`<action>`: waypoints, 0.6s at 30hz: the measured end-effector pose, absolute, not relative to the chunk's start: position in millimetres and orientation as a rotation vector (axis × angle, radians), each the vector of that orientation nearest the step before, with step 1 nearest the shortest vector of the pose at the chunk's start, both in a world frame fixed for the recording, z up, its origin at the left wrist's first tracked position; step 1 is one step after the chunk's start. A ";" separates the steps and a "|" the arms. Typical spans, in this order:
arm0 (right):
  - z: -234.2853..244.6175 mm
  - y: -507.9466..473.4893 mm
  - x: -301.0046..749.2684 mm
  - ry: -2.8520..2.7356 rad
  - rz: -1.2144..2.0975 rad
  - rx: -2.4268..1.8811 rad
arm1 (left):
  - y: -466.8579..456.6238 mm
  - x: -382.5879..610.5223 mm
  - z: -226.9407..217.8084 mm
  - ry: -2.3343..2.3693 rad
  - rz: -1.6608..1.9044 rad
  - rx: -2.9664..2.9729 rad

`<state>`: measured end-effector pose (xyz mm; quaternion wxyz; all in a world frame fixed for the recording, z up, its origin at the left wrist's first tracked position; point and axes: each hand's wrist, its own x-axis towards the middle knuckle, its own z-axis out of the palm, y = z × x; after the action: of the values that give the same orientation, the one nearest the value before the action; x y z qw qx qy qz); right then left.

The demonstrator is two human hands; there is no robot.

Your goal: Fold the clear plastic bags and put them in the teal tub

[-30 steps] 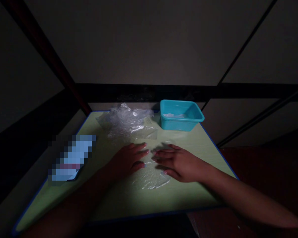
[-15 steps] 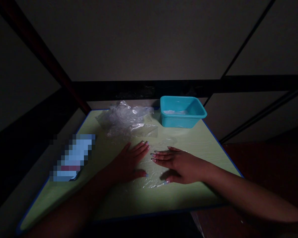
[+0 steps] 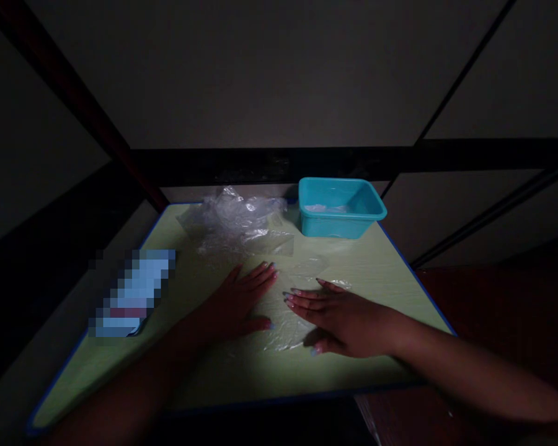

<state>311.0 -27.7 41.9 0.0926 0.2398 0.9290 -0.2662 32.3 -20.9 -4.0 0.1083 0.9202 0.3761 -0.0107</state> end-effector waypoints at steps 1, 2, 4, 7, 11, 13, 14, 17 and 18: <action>44.8 -28.1 312.5 2.749 -0.795 0.716 | -21.1 32.2 -3.5 1.104 -0.030 2.707; 46.7 -27.9 313.1 2.758 -0.802 0.718 | -21.4 32.2 -3.2 1.101 -0.028 2.708; 46.7 -26.0 311.2 2.812 -0.804 0.733 | -21.8 32.2 -3.1 1.101 -0.022 2.711; 38.4 -22.1 303.8 2.877 -0.764 0.769 | -22.0 32.6 -3.4 1.106 -0.010 2.722; 29.8 -21.9 301.7 2.853 -0.773 0.769 | -21.9 32.9 -2.0 1.114 -0.033 2.722; 31.8 -23.8 305.9 2.831 -0.794 0.781 | -22.1 32.8 -0.6 1.119 -0.046 2.721; 33.8 -24.7 308.2 2.820 -0.806 0.787 | -22.2 32.7 -0.1 1.119 -0.051 2.720; 39.2 -25.1 311.9 2.815 -0.829 0.789 | -22.5 32.3 0.1 1.118 -0.060 2.718; 39.8 -24.3 311.5 2.824 -0.823 0.788 | -22.5 32.1 -0.4 1.117 -0.060 2.719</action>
<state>311.5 -24.3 39.8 0.0484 0.2585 0.9263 -0.2699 32.1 -22.5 -0.4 0.1008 0.9201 0.3780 -0.0205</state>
